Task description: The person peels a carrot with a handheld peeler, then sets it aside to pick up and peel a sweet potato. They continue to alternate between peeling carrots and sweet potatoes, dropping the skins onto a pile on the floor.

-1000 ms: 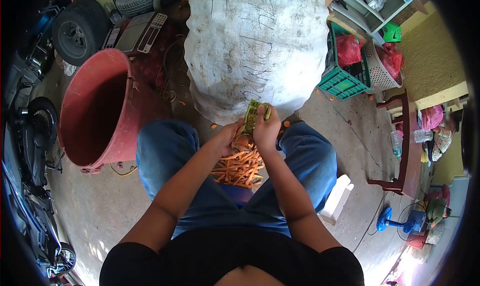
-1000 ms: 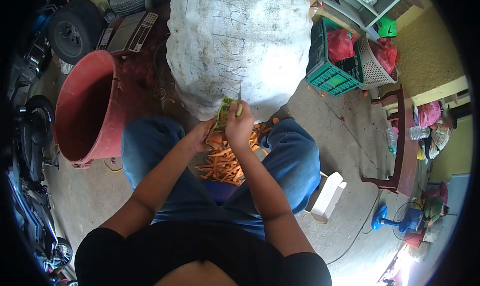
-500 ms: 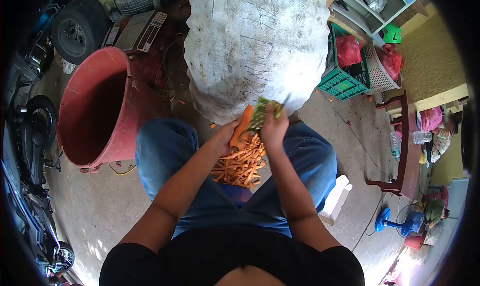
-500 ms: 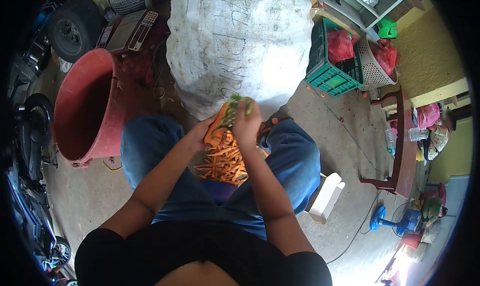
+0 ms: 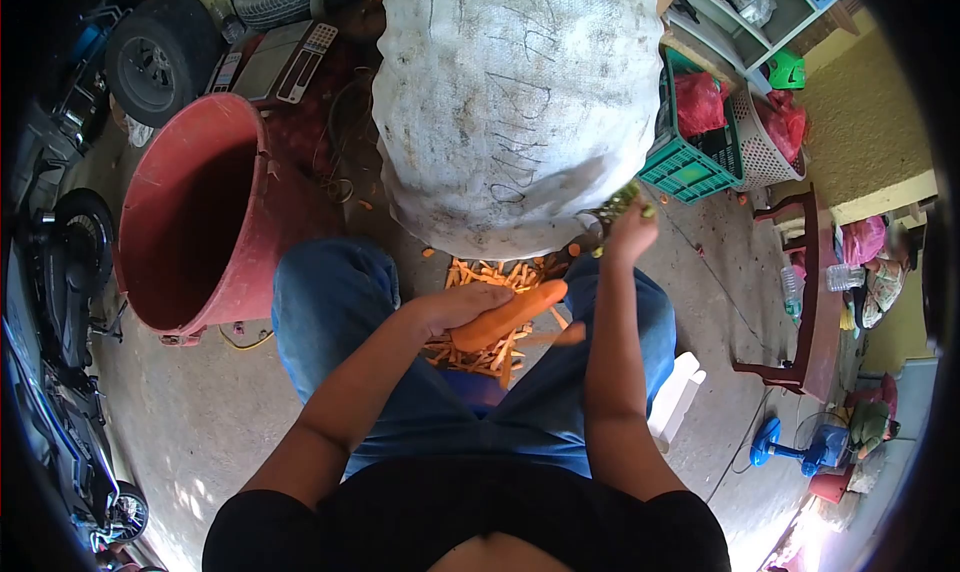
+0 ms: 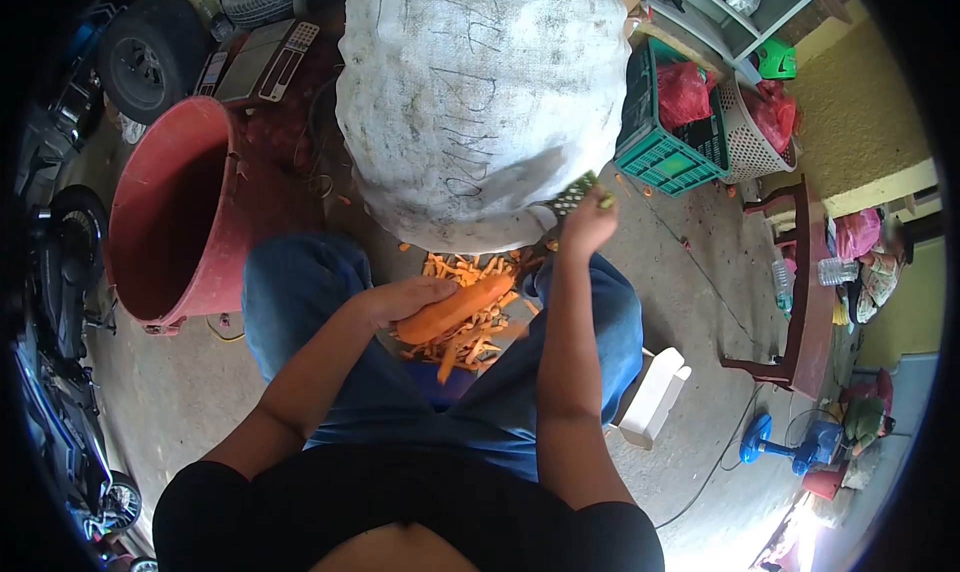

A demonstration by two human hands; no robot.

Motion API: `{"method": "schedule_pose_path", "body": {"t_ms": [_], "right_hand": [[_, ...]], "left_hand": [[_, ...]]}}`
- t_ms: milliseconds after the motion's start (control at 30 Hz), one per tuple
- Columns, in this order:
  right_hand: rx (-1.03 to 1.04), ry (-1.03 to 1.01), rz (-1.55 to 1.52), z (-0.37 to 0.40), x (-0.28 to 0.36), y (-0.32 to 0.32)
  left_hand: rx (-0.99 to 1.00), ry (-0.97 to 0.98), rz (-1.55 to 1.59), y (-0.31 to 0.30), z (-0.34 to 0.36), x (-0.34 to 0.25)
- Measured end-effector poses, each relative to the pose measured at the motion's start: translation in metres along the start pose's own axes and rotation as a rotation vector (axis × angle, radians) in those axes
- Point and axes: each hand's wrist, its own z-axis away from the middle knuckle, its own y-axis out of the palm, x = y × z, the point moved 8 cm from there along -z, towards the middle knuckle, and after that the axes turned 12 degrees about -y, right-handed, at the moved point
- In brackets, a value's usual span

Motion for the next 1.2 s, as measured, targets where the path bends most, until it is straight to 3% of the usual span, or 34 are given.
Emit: {"method": "schedule_pose_path", "body": {"t_ms": [67, 133, 200, 267, 333, 367, 433, 767, 967, 1033, 1067, 1133, 1167, 1200], "right_hand": [[-0.011, -0.04, -0.005, -0.006, 0.009, -0.01], [0.028, -0.062, 0.039, -0.001, 0.027, -0.014], [0.435, -0.108, -0.063, 0.018, 0.054, 0.011], [0.818, -0.333, 0.036, 0.049, 0.073, 0.027], [1.094, -0.382, 0.221, 0.088, 0.075, 0.029], [1.161, -0.405, 0.188, 0.104, 0.08, 0.028], [1.213, -0.246, 0.084, 0.125, 0.068, 0.025], [1.15, -0.268, 0.115, 0.134, 0.06, 0.033], [1.17, -0.22, 0.129, 0.135, 0.042, 0.04], [1.18, -0.131, 0.256, 0.134, -0.021, 0.051], [1.241, -0.125, 0.326, 0.133, -0.031, 0.057], [1.161, -0.043, 0.192, 0.123, -0.027, 0.055], [1.09, 0.028, 0.057, 0.118, -0.021, 0.054], [0.967, 0.033, -0.13, 0.115, -0.028, 0.057]], "left_hand": [[0.046, 0.019, 0.082, 0.003, -0.002, -0.002], [-0.219, 0.122, 0.083, -0.023, -0.001, -0.016], [-0.302, 0.22, -0.072, -0.039, -0.009, -0.021], [-0.377, 0.319, -0.234, -0.045, -0.007, -0.031], [-0.752, 0.452, -0.518, -0.056, 0.013, -0.047], [-0.75, 0.454, -0.517, -0.054, 0.016, -0.05], [-0.925, 0.35, -0.712, -0.055, 0.028, -0.053], [-0.999, 0.402, -0.933, -0.041, 0.028, -0.053], [-0.913, 0.429, -0.981, -0.033, 0.031, -0.054], [-0.627, 0.637, -0.939, 0.0, 0.037, -0.058], [-0.619, 0.634, -0.945, 0.005, 0.033, -0.055], [-0.443, 0.501, -0.282, -0.01, 0.019, -0.042], [-0.446, 0.504, -0.279, -0.019, 0.013, -0.041], [-0.349, 0.361, 0.067, -0.039, -0.003, -0.026]]}}
